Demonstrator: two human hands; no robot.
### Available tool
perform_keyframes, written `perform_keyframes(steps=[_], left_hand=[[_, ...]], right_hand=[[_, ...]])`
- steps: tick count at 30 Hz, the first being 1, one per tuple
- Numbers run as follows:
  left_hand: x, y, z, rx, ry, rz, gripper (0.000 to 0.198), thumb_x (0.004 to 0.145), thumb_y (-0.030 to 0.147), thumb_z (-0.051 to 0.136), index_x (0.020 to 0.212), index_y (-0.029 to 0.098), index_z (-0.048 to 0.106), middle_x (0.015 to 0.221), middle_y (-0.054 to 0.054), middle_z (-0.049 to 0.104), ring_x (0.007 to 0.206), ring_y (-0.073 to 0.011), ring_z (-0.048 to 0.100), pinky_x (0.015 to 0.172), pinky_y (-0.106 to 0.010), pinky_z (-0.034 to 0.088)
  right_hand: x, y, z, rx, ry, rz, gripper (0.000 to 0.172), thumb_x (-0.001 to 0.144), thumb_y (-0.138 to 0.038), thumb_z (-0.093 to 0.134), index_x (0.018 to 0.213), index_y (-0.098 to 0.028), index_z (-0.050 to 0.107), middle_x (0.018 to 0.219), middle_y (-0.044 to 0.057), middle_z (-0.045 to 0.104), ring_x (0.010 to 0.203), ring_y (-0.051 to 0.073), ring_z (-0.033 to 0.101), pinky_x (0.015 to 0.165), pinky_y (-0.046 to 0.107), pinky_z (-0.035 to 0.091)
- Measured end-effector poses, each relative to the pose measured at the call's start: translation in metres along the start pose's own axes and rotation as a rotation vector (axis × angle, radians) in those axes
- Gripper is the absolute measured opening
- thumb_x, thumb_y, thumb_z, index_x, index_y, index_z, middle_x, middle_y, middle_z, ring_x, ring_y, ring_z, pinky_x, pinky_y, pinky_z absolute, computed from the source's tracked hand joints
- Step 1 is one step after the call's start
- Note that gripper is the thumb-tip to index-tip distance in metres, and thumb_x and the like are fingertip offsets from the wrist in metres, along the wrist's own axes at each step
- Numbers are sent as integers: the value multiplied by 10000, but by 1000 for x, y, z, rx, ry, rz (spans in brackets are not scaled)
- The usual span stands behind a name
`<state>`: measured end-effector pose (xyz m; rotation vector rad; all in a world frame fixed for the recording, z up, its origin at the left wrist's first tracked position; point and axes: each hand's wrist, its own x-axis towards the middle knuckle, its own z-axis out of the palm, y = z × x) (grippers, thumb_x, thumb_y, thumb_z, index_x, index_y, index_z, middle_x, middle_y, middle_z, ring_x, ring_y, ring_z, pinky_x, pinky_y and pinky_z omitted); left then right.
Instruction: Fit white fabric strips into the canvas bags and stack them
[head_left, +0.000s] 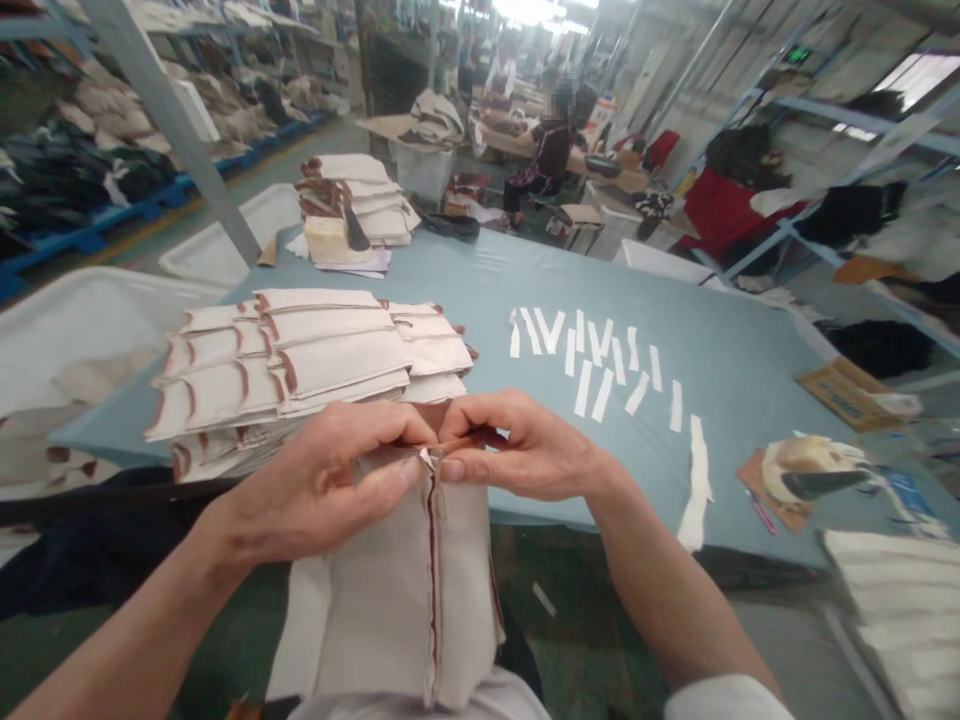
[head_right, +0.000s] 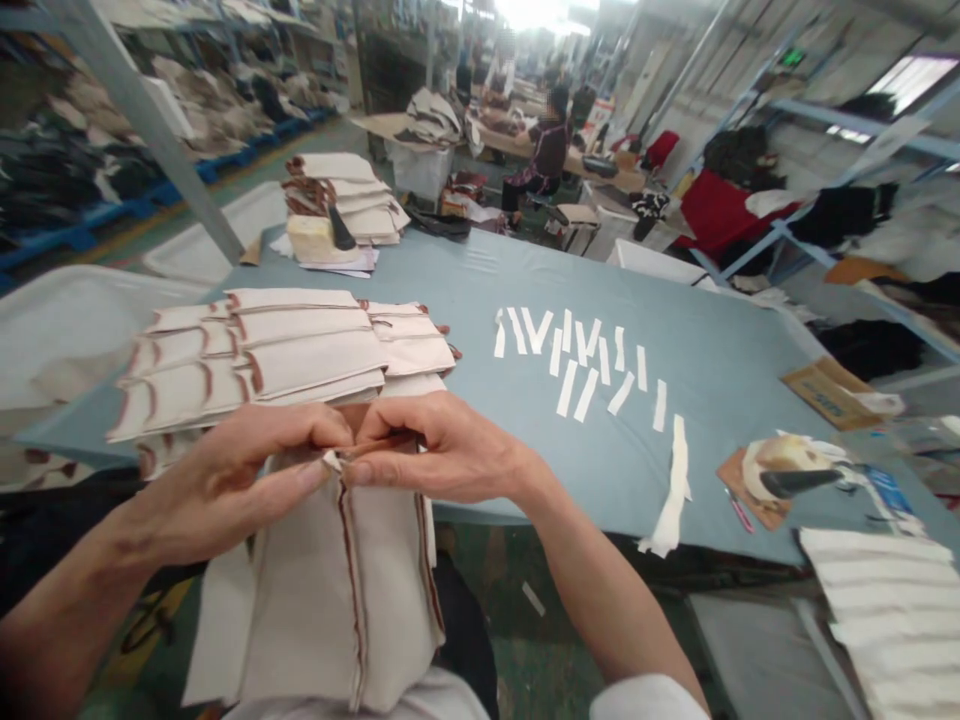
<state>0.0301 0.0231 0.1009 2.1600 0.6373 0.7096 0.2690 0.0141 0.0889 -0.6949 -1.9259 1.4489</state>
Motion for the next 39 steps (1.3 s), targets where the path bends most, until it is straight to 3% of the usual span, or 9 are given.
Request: perform_keyframes(steps=[4, 12, 23, 33, 39], left_hand=[[-8, -5, 0, -94, -100, -37, 255, 1041, 249, 521, 896, 187, 721, 782, 33, 712, 689, -120, 637, 645, -187, 487], [-15, -3, 3, -164, -121, -92, 257, 1040, 273, 562, 828, 179, 672, 725, 50, 609, 644, -106, 544, 588, -184, 434], [-28, 8, 16, -130, 38, -160, 332, 1062, 305, 473, 750, 210, 532, 691, 47, 482, 623, -135, 460, 568, -254, 378], [-33, 6, 19, -141, 83, -165, 349, 1065, 305, 448, 729, 218, 484, 685, 44, 454, 619, -141, 426, 592, -272, 378], [-33, 3, 20, -152, 106, -159, 347, 1056, 292, 438, 719, 220, 476, 668, 50, 447, 602, -133, 433, 569, -260, 365]], right_hand=[[-4, 7, 9, 51, 1, 16, 423, 976, -550, 765, 852, -174, 620, 733, -58, 523, 640, 91, 393, 579, 232, 315], [-9, -1, 19, -93, 50, -29, 317, 955, -443, 788, 873, -178, 634, 765, -39, 620, 684, 95, 519, 628, 217, 395], [-3, -10, 22, 9, 1, 4, 395, 971, -511, 781, 842, -167, 634, 704, -52, 558, 627, 89, 451, 580, 229, 377], [4, -8, 24, 56, -47, 79, 412, 929, -522, 813, 833, -161, 637, 690, -52, 535, 626, 91, 432, 552, 225, 353], [11, -4, 23, 134, -74, 203, 471, 871, -586, 829, 808, -169, 620, 675, -56, 507, 636, 95, 402, 555, 234, 315]])
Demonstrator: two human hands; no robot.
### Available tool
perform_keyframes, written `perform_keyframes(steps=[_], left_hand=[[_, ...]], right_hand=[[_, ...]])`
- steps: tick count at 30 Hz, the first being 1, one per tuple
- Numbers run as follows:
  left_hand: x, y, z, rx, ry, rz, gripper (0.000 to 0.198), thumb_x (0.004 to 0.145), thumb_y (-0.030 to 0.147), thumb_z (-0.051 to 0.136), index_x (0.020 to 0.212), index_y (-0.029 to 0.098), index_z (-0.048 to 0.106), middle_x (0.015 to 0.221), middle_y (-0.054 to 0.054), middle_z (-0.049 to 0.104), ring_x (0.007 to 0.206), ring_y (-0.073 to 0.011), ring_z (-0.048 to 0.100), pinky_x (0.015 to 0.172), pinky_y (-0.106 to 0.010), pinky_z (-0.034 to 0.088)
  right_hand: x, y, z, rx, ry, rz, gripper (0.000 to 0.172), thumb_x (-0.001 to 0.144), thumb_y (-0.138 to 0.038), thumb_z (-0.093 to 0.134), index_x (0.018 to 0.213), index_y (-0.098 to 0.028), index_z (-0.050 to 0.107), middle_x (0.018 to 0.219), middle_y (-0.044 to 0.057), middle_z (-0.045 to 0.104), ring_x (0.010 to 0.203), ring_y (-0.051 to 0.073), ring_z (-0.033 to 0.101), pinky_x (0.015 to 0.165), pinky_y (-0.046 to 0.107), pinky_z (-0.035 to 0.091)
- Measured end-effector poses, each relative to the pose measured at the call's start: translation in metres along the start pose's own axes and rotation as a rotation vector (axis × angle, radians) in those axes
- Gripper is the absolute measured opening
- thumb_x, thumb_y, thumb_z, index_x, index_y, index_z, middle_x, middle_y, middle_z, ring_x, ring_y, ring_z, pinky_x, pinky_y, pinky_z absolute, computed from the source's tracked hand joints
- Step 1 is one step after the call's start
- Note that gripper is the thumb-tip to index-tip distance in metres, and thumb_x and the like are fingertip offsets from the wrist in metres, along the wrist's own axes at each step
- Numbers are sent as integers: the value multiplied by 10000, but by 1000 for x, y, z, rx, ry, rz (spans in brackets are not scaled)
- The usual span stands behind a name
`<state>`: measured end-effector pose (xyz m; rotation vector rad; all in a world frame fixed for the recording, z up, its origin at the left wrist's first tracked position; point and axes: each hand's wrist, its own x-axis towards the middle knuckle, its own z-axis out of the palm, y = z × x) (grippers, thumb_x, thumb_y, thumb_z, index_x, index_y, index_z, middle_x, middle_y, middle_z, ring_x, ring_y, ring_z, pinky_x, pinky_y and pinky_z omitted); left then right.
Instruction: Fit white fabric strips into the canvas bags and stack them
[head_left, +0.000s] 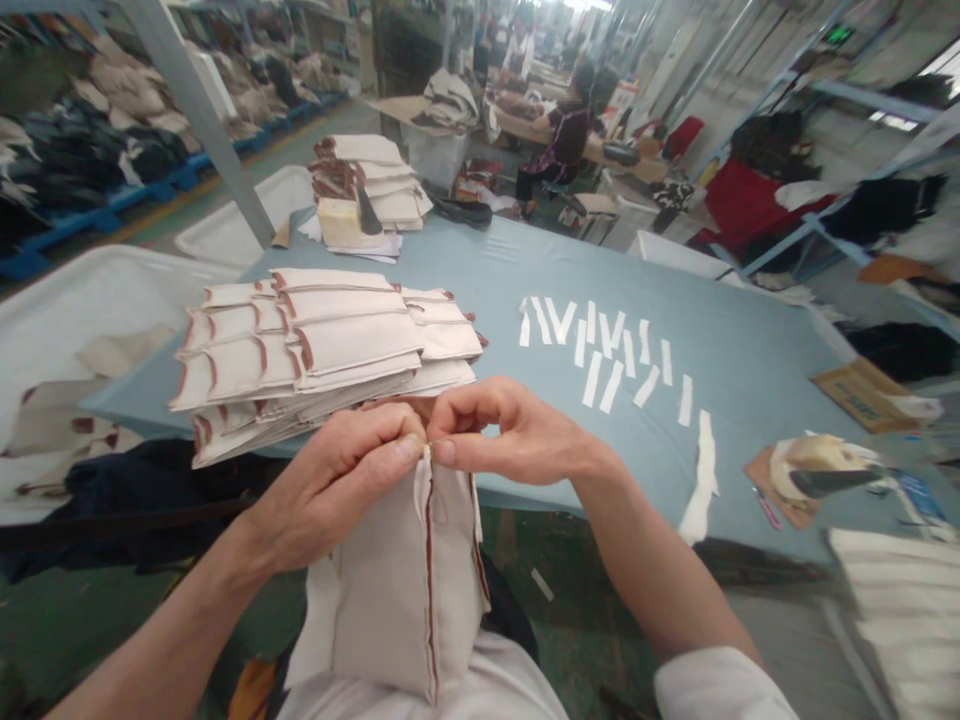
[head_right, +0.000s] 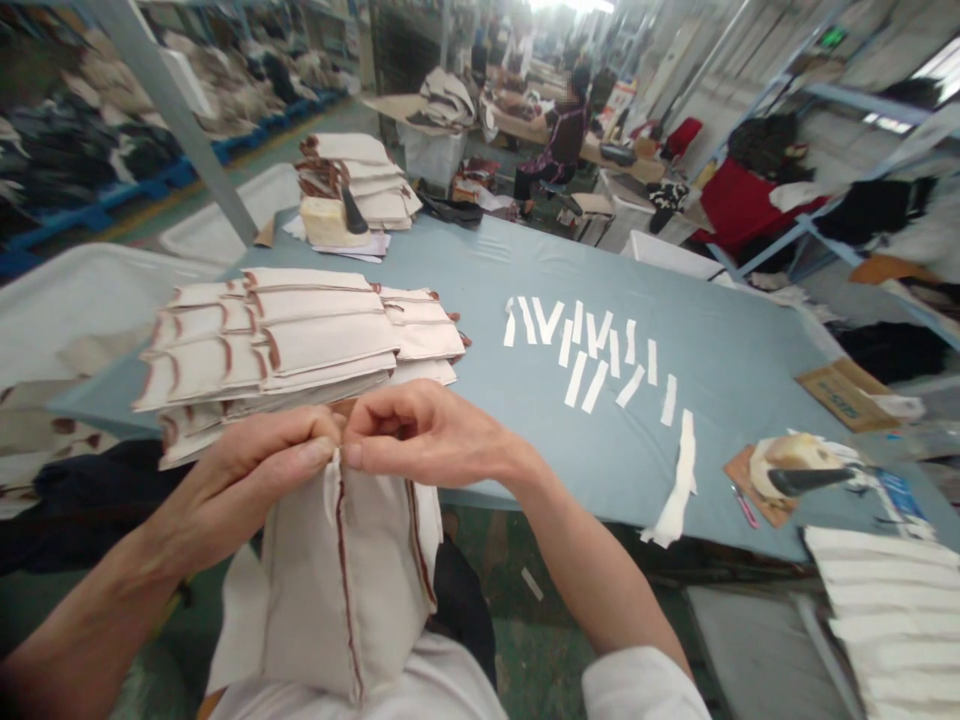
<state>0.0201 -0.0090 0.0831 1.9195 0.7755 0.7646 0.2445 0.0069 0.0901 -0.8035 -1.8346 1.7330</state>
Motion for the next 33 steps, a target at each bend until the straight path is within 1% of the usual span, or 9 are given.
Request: perform_keyframes(steps=[5, 8, 10, 13, 17, 23, 28, 30, 33], left_hand=[[1, -6, -3, -5, 18, 4, 321, 1025, 296, 495, 723, 204, 552, 668, 50, 486, 608, -127, 465, 570, -241, 376], [3, -7, -7, 12, 7, -75, 226, 949, 287, 583, 751, 190, 630, 674, 50, 526, 604, -117, 470, 546, -221, 370], [5, -6, -8, 29, -11, -140, 184, 894, 280, 613, 739, 185, 643, 653, 56, 519, 585, -108, 447, 521, -207, 355], [10, -6, -10, 21, -35, -186, 182, 859, 280, 610, 711, 180, 644, 629, 57, 502, 567, -99, 429, 496, -195, 333], [14, -10, -13, -25, -74, -212, 200, 843, 300, 610, 685, 178, 631, 610, 58, 477, 543, -90, 396, 470, -185, 301], [17, -23, -18, -136, -158, -278, 270, 862, 386, 658, 707, 168, 625, 636, 42, 500, 584, -99, 419, 506, -178, 341], [19, -33, -24, -286, -195, -322, 377, 876, 479, 728, 704, 166, 605, 630, 48, 471, 579, -91, 369, 495, -177, 314], [20, -35, -25, -294, -208, -329, 380, 878, 485, 745, 713, 160, 637, 638, 37, 507, 588, -95, 395, 502, -176, 332], [20, -37, -26, -288, -210, -333, 372, 890, 484, 752, 736, 151, 693, 656, 22, 559, 607, -103, 434, 519, -177, 365]], right_hand=[[5, 2, 2, 89, 35, 51, 423, 849, -525, 842, 790, -165, 629, 680, -59, 512, 618, 87, 384, 552, 233, 313], [5, 3, 5, 96, 103, 75, 398, 830, -488, 857, 786, -162, 635, 671, -62, 510, 605, 84, 382, 535, 231, 301], [5, 2, 7, 77, 159, 87, 383, 825, -469, 861, 775, -166, 633, 660, -66, 506, 596, 82, 380, 524, 227, 293], [4, 2, 9, 36, 197, 106, 335, 841, -413, 840, 753, -174, 622, 641, -72, 489, 587, 81, 369, 509, 222, 273], [5, 3, 9, 29, 180, 127, 275, 858, -354, 800, 760, -178, 613, 653, -72, 495, 593, 82, 378, 512, 220, 278], [12, 12, 3, 24, 123, 131, 369, 856, -469, 823, 773, -187, 600, 672, -73, 487, 614, 89, 381, 534, 224, 305], [17, 16, 0, 5, 116, 57, 398, 881, -521, 806, 792, -192, 600, 690, -67, 510, 610, 92, 386, 550, 232, 340], [16, 16, -1, -55, 120, 29, 338, 881, -464, 799, 812, -189, 615, 709, -59, 540, 627, 96, 418, 574, 232, 362], [14, 14, -1, -236, 150, -4, 185, 858, -311, 753, 817, -184, 625, 727, -51, 564, 667, 101, 454, 622, 234, 363]])
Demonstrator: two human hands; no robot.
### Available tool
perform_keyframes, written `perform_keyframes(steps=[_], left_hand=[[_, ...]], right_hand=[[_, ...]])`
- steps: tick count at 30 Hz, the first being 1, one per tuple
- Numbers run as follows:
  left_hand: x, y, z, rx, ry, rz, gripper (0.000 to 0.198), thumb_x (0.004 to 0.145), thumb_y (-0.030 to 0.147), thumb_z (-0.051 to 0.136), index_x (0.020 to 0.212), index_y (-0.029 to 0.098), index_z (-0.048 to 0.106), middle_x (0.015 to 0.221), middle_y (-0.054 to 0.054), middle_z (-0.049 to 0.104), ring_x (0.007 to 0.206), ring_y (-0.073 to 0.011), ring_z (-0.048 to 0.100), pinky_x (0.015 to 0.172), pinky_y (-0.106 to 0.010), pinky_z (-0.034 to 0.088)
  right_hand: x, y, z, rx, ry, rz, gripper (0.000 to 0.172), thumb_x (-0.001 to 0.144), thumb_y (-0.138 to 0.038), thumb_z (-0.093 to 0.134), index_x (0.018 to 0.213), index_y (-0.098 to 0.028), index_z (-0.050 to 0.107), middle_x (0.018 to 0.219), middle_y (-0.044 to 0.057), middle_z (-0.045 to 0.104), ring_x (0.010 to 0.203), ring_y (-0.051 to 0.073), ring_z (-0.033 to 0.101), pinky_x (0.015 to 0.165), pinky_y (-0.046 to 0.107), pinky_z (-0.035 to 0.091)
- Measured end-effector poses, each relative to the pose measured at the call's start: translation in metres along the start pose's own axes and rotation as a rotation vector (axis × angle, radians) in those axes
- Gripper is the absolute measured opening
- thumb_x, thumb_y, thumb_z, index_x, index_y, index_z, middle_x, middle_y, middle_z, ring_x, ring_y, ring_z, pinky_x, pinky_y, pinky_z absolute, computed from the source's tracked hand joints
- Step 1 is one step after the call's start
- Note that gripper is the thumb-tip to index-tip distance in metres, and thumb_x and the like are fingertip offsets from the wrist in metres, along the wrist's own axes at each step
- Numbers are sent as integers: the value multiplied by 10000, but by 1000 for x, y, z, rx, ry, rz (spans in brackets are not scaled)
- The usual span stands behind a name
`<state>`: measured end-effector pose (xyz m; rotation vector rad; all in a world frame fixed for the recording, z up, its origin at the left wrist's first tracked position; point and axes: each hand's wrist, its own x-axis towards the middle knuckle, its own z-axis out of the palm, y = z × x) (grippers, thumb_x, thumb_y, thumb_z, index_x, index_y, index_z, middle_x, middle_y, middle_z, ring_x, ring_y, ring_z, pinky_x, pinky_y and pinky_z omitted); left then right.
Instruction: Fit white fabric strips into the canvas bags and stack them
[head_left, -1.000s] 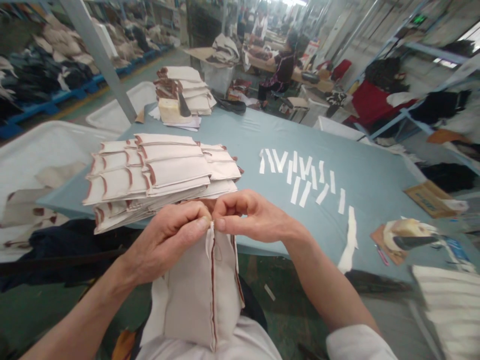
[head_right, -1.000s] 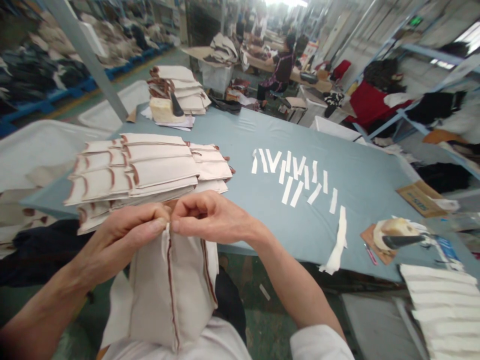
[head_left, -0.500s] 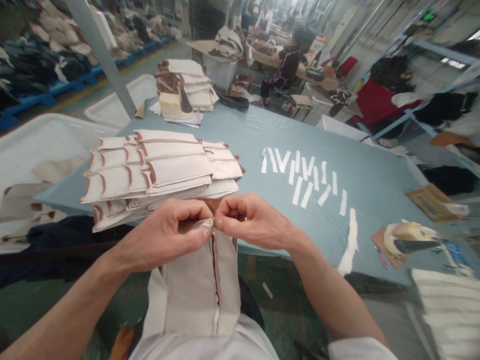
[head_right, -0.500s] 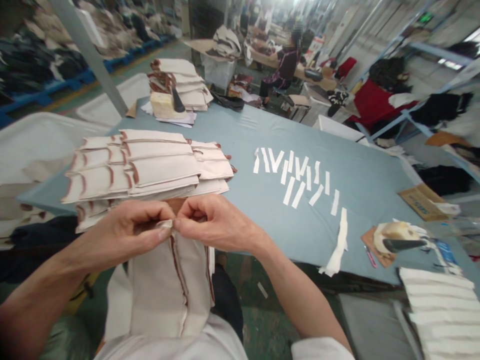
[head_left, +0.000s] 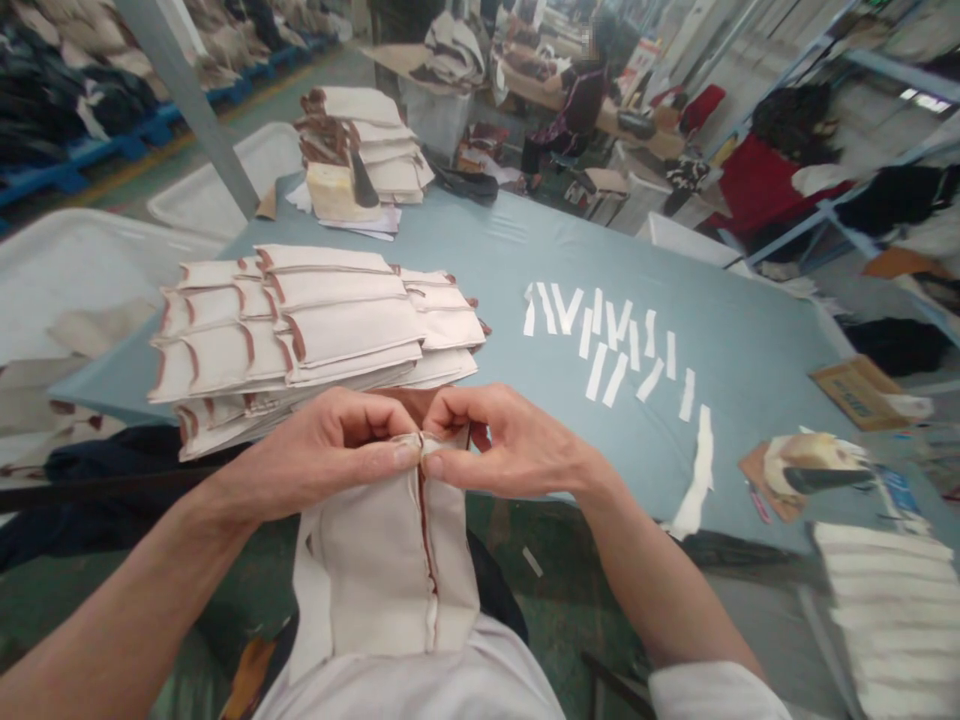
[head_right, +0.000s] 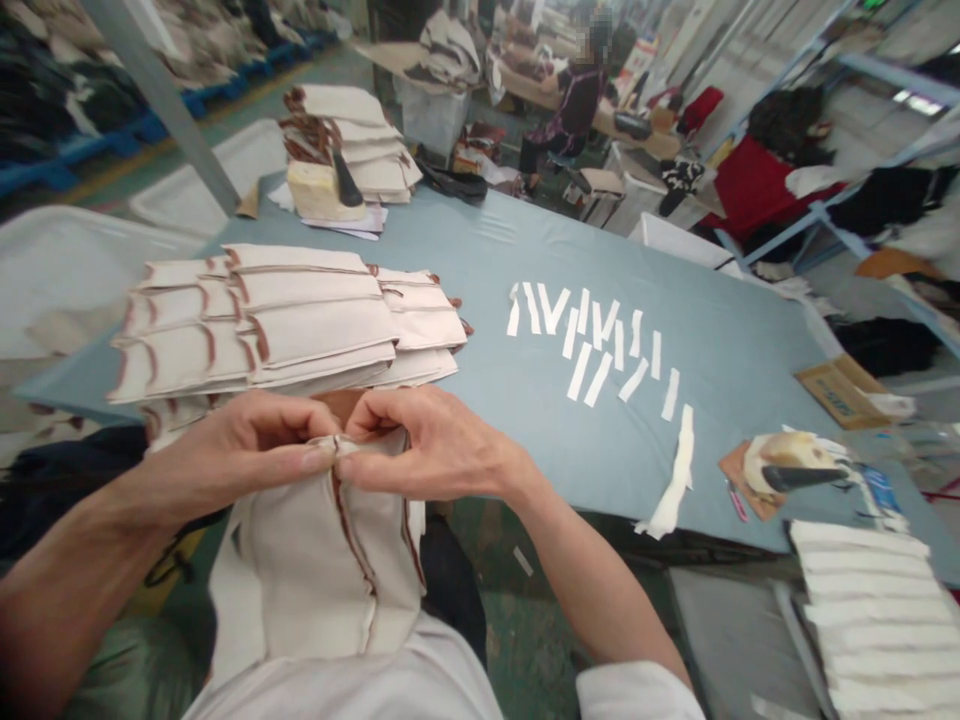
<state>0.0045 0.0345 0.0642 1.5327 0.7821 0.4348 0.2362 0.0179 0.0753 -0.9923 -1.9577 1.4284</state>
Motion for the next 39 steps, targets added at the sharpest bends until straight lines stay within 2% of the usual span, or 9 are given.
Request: perform_keyframes(steps=[7, 13, 18, 23, 27, 35, 37, 39], left_hand=[[-2, -4, -4, -16, 18, -11, 352, 918, 470, 749, 772, 150, 740, 687, 10, 605, 615, -105, 468, 532, -174, 393], [-4, -5, -4, 20, 26, 12, 330, 934, 438, 719, 768, 153, 736, 659, 19, 596, 591, -100, 455, 519, -171, 385], [-3, -8, -4, 89, 40, 17, 323, 934, 426, 672, 773, 150, 722, 672, 18, 609, 600, -103, 476, 529, -173, 395], [-1, -6, 0, 261, 82, 36, 287, 882, 370, 661, 698, 151, 680, 604, 51, 505, 559, -87, 412, 490, -171, 325], [-2, -4, 3, 240, 81, 43, 291, 897, 351, 617, 688, 153, 656, 619, 48, 512, 567, -89, 418, 499, -178, 323], [-1, -11, 3, 135, 28, -11, 337, 916, 417, 654, 720, 144, 669, 661, 29, 545, 607, -104, 440, 529, -188, 353], [0, -13, 3, 122, 37, -24, 347, 913, 426, 665, 712, 144, 652, 658, 33, 527, 604, -99, 420, 524, -187, 339], [0, -15, 3, 109, 50, -30, 362, 915, 439, 671, 707, 145, 636, 655, 37, 506, 599, -94, 398, 516, -186, 323]], right_hand=[[-1, -5, 3, -150, 59, -31, 134, 864, -242, 675, 766, -183, 604, 675, -66, 521, 634, 89, 434, 631, 247, 318], [1, 0, 5, -72, 3, 5, 116, 858, -229, 668, 775, -186, 601, 669, -71, 511, 637, 91, 423, 606, 237, 322], [2, 8, 9, 17, 1, 31, 136, 864, -241, 659, 765, -192, 578, 666, -75, 480, 628, 89, 400, 589, 230, 314], [1, 14, 14, 43, 21, 40, 137, 876, -251, 633, 767, -196, 571, 679, -72, 471, 631, 90, 395, 584, 224, 315], [-1, 18, 15, 24, 35, 44, 151, 881, -265, 630, 762, -199, 564, 682, -70, 476, 624, 90, 395, 575, 220, 321], [-4, 25, 15, -119, 69, -7, 74, 901, -224, 611, 832, -195, 605, 660, -77, 507, 604, 92, 421, 592, 235, 313], [-5, 26, 16, -173, 97, -36, 47, 908, -214, 612, 865, -196, 614, 696, -66, 562, 627, 99, 464, 616, 239, 340], [-5, 26, 17, -237, 150, -77, 51, 923, -212, 614, 959, -192, 645, 822, -24, 672, 708, 119, 561, 661, 242, 401]])
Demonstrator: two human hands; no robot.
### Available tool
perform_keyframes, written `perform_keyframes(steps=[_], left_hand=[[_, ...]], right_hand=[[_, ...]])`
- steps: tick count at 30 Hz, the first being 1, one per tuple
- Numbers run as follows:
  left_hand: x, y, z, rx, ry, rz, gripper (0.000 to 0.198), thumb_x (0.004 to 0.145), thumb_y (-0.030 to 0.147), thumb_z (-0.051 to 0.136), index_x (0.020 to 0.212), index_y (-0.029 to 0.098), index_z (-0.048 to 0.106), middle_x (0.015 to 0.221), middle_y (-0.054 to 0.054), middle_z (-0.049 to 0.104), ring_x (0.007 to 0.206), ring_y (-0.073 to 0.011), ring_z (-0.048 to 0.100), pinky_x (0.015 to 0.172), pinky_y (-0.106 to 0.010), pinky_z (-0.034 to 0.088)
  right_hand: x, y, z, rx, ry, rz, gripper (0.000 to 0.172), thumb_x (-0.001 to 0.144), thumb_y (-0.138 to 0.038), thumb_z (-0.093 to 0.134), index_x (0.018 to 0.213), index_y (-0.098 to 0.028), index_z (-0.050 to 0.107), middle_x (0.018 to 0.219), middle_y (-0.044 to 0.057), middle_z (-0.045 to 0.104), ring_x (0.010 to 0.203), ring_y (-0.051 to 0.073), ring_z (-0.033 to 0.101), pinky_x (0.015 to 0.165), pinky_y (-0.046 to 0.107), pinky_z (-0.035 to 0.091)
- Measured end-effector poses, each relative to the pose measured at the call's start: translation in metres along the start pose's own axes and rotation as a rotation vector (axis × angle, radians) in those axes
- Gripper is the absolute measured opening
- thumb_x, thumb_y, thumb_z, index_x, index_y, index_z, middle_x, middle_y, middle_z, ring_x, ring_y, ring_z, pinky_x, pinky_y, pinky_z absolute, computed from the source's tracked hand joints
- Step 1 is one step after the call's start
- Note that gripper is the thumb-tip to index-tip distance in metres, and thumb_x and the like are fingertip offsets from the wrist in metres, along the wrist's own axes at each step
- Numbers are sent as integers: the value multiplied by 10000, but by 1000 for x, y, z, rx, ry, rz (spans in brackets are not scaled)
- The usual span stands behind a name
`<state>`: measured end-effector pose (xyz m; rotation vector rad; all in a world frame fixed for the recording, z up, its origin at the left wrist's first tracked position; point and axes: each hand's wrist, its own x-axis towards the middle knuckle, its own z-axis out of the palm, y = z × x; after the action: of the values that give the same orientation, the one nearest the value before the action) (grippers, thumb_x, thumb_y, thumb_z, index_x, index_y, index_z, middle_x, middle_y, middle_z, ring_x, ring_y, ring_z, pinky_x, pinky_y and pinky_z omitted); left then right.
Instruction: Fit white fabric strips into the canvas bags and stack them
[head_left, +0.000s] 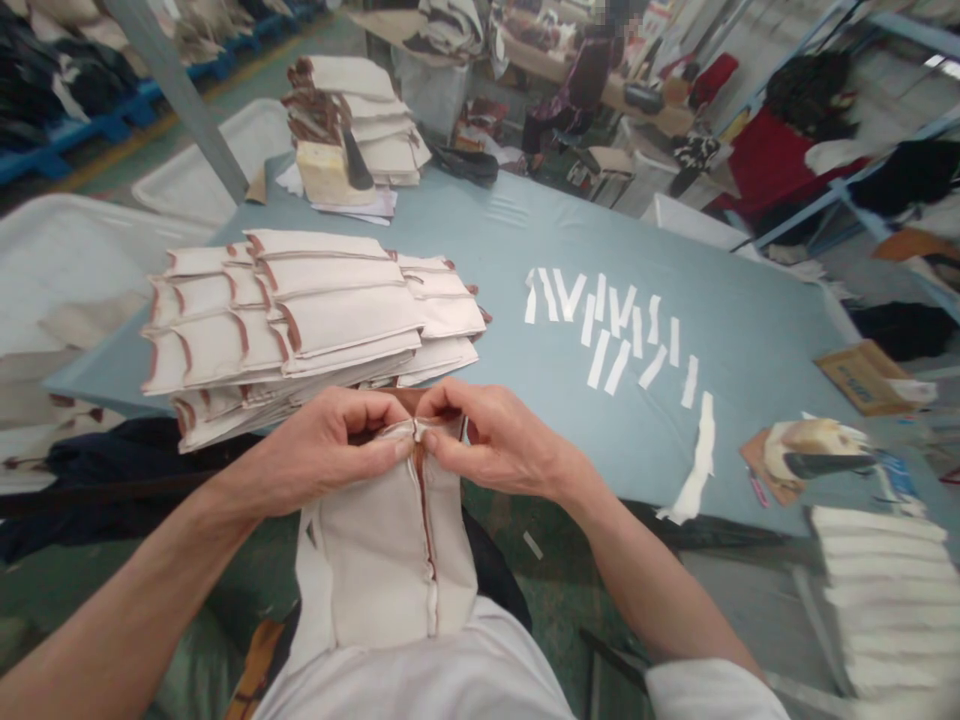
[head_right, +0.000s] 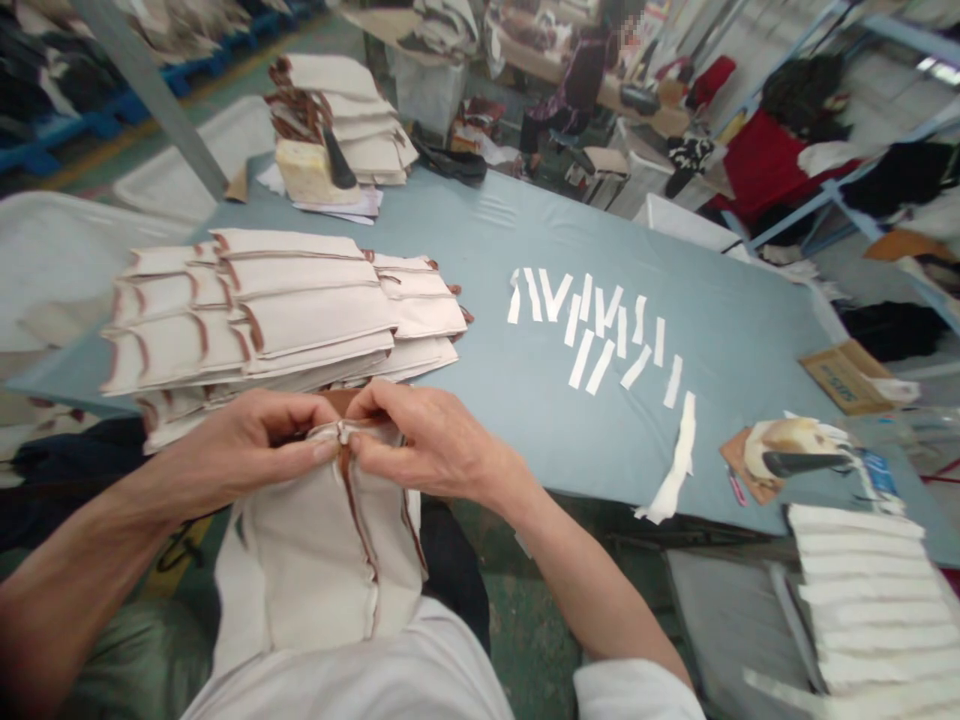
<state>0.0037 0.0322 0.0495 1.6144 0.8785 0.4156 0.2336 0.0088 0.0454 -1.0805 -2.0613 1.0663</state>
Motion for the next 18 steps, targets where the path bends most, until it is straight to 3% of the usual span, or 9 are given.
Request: perform_keyframes(steps=[3, 6, 13, 18], left_hand=[[1, -1, 1, -19, 23, -4, 375, 916, 442, 679, 687, 155, 607, 645, 47, 471, 587, -87, 370, 501, -183, 303], [1, -3, 1, -36, 29, -18, 376, 908, 440, 694, 678, 164, 583, 641, 52, 456, 580, -85, 359, 491, -182, 297], [2, -8, -2, -40, 31, -29, 383, 906, 446, 703, 674, 168, 577, 638, 48, 455, 578, -87, 356, 487, -188, 281], [4, -9, -2, -20, 15, -36, 383, 917, 452, 697, 686, 160, 609, 637, 40, 491, 579, -91, 381, 492, -187, 305]], right_hand=[[-3, -3, 1, -144, 143, -142, 124, 935, -199, 629, 1054, -187, 661, 1051, 62, 762, 934, 176, 680, 791, 277, 497], [-8, -7, 3, -305, 234, -228, 32, 953, -184, 653, 980, -189, 670, 999, 66, 782, 945, 191, 704, 848, 301, 510], [-15, -12, 13, -436, 256, -138, 96, 1022, -191, 635, 949, -188, 697, 895, 19, 814, 780, 147, 715, 713, 267, 469], [-16, -17, 14, -523, 160, -100, 140, 1069, -186, 616, 991, -184, 732, 944, 30, 854, 814, 156, 769, 707, 278, 457]])
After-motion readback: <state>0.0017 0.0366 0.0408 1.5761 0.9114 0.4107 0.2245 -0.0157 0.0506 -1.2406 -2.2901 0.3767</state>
